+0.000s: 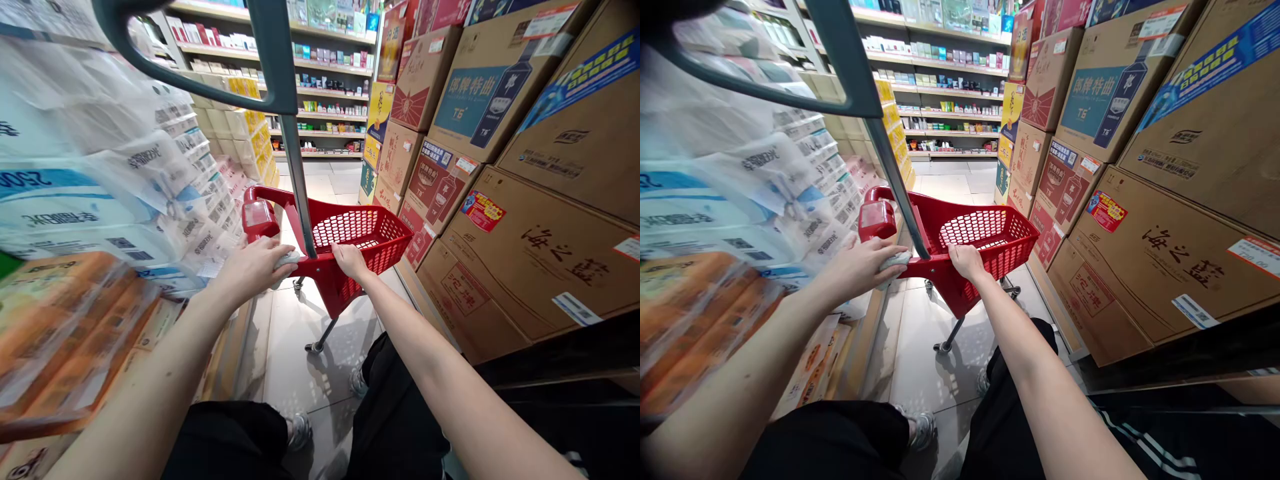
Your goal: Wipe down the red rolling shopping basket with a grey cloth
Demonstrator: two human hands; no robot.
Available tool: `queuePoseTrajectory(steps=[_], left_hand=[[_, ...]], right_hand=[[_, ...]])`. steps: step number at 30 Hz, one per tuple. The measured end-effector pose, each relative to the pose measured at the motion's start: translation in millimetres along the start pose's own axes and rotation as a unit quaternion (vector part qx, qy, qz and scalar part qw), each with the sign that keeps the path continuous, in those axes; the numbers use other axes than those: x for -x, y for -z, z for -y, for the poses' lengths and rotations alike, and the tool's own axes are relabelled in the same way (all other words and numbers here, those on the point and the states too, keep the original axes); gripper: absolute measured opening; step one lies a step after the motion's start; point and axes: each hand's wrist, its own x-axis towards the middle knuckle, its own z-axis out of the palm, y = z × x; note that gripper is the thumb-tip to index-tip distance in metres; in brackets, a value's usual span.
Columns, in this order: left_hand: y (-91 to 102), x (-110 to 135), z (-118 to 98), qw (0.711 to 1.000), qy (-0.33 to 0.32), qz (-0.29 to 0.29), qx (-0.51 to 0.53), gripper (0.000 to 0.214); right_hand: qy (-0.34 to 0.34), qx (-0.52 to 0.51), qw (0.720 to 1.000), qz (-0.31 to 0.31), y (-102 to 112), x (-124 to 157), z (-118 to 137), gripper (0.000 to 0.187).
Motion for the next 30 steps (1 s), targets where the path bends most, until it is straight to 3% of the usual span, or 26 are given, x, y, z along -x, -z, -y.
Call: queuePoseTrajectory(steps=[4,7,9,12,15,17,21,26,30], left_hand=[[-10.3,2.6,-24.6,0.997,-0.045,0.006,-0.062,0.036],[-17.1,1.6,-52.1,0.99,-0.02,-0.027,-0.137,0.038],[-17.1,-1.9,-59.9,0.987,0.005,-0.017,-0.163,0.038],[-11.2,-10.0,-46.3,0.991,0.012,0.029,-0.128,0.037],[-3.2,-15.7,-13.5,0.996,-0.001,0.085,-0.033,0.045],[-0.4,-14.6,6.3,0.996,-0.026,0.088,0.014,0.048],[-8.5,5.3,21.3,0.996,-0.063,-0.014,0.059,0.042],[-38.9,44.5,8.8,0.985,-0.088,-0.146,0.035,0.049],[-57.6,54.2,-3.1,0.975,-0.074,-0.209,-0.005,0.059]], right_hand=[[-0.007,0.001,1.0,-0.008,-1.8,-1.4,1.0,0.062],[-0.004,-0.001,1.0,-0.021,-4.1,-2.3,-0.7,0.061],[0.005,-0.004,1.0,-0.031,-5.2,-2.2,-2.5,0.06],[0.032,-0.014,0.998,-0.045,-6.0,-1.4,-5.1,0.058],[0.054,-0.024,0.997,-0.056,-6.7,-0.8,-7.0,0.055],[0.056,-0.031,0.996,-0.057,-7.2,-0.9,-8.2,0.053],[0.051,-0.05,0.996,-0.057,-6.7,-2.5,-10.9,0.051],[0.045,-0.066,0.995,-0.052,-4.5,-4.4,-15.8,0.048],[0.053,-0.085,0.994,-0.053,-5.3,-4.2,-23.1,0.048]])
